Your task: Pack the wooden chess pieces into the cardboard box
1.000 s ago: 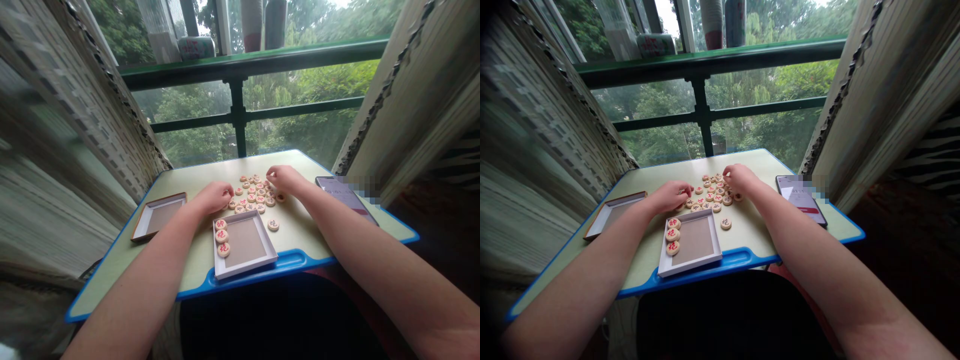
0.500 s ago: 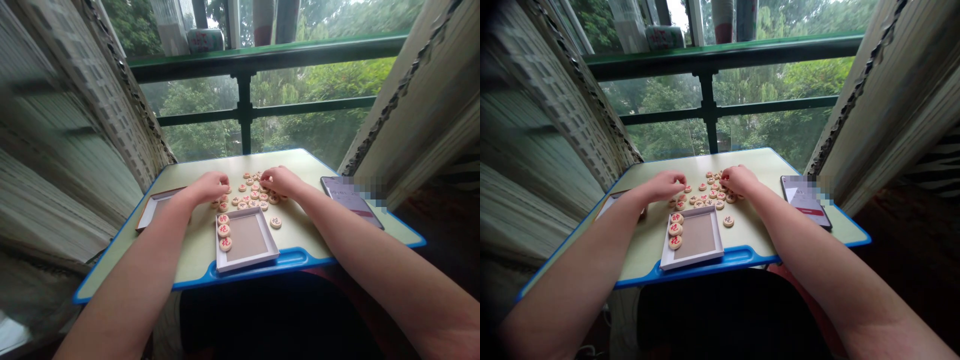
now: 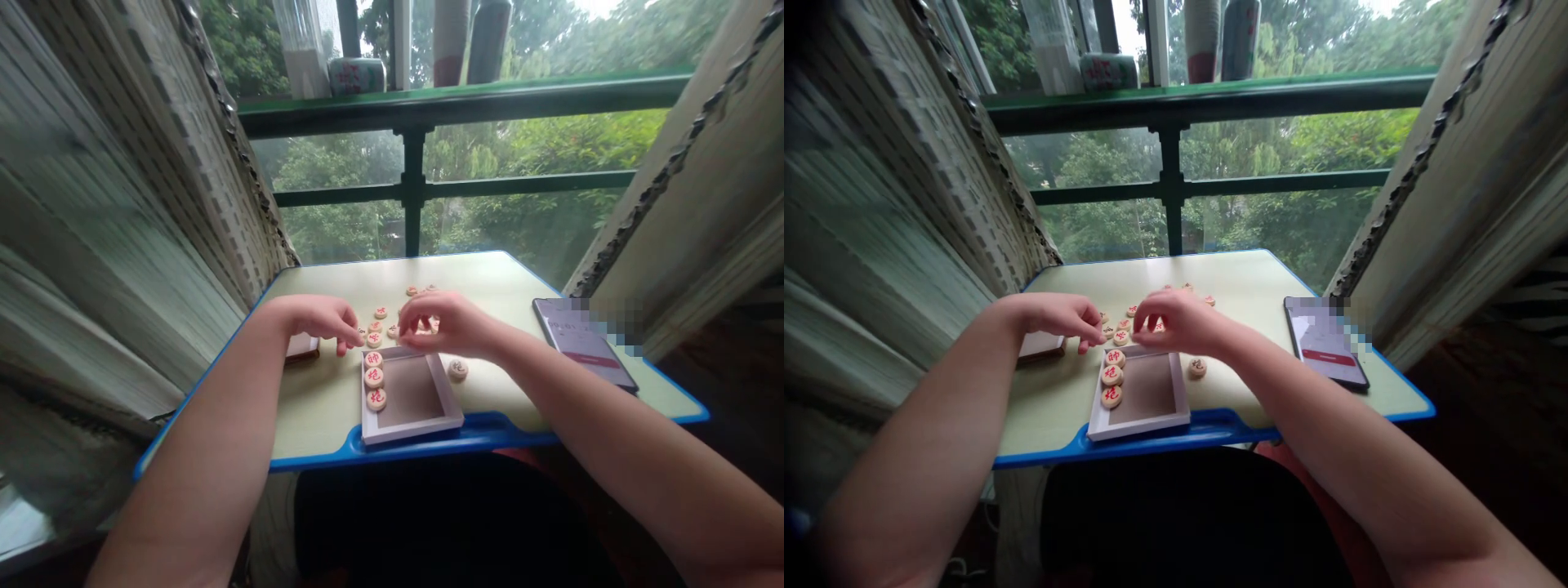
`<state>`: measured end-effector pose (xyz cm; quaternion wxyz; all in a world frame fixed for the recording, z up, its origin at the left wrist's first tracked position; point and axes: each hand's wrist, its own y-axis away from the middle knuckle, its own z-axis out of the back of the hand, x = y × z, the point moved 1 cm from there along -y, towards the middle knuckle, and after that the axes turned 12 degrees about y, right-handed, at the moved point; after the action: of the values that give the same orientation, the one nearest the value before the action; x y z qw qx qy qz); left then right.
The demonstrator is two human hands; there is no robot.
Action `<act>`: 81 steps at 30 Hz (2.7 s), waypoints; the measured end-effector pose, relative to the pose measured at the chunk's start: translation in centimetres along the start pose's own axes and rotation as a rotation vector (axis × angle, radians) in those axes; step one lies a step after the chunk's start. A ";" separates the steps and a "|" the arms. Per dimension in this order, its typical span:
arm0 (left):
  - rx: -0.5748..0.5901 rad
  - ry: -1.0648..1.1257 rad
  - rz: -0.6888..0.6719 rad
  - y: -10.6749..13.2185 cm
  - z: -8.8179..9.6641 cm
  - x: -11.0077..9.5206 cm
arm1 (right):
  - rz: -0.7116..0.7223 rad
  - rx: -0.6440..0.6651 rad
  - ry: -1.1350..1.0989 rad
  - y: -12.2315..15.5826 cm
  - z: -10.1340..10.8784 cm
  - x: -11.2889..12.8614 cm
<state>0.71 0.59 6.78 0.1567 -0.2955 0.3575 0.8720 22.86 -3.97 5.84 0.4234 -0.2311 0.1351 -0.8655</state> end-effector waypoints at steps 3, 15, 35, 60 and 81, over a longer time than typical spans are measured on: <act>0.031 -0.044 -0.028 -0.5 -0.4 0.0 | 0.187 0.053 -0.024 0.6 -1.4 2.9; 0.144 -0.067 -0.013 -1.6 -0.5 0.6 | 0.463 0.079 0.168 0.7 -3.9 4.1; 0.102 -0.058 0.009 -1.7 -0.3 1.0 | 0.426 0.091 0.058 0.9 -3.6 3.9; 0.104 0.019 -0.103 -2.1 -0.1 1.1 | -0.513 0.002 0.445 -0.3 -2.3 -5.8; 0.086 0.025 -0.136 -2.1 -0.8 0.2 | -0.495 -0.023 0.413 -1.5 -3.1 -5.6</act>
<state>1.88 1.47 5.08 0.2235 -0.3228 0.3756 0.8395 23.28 1.49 2.22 0.1610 -0.0812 0.1677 -0.9692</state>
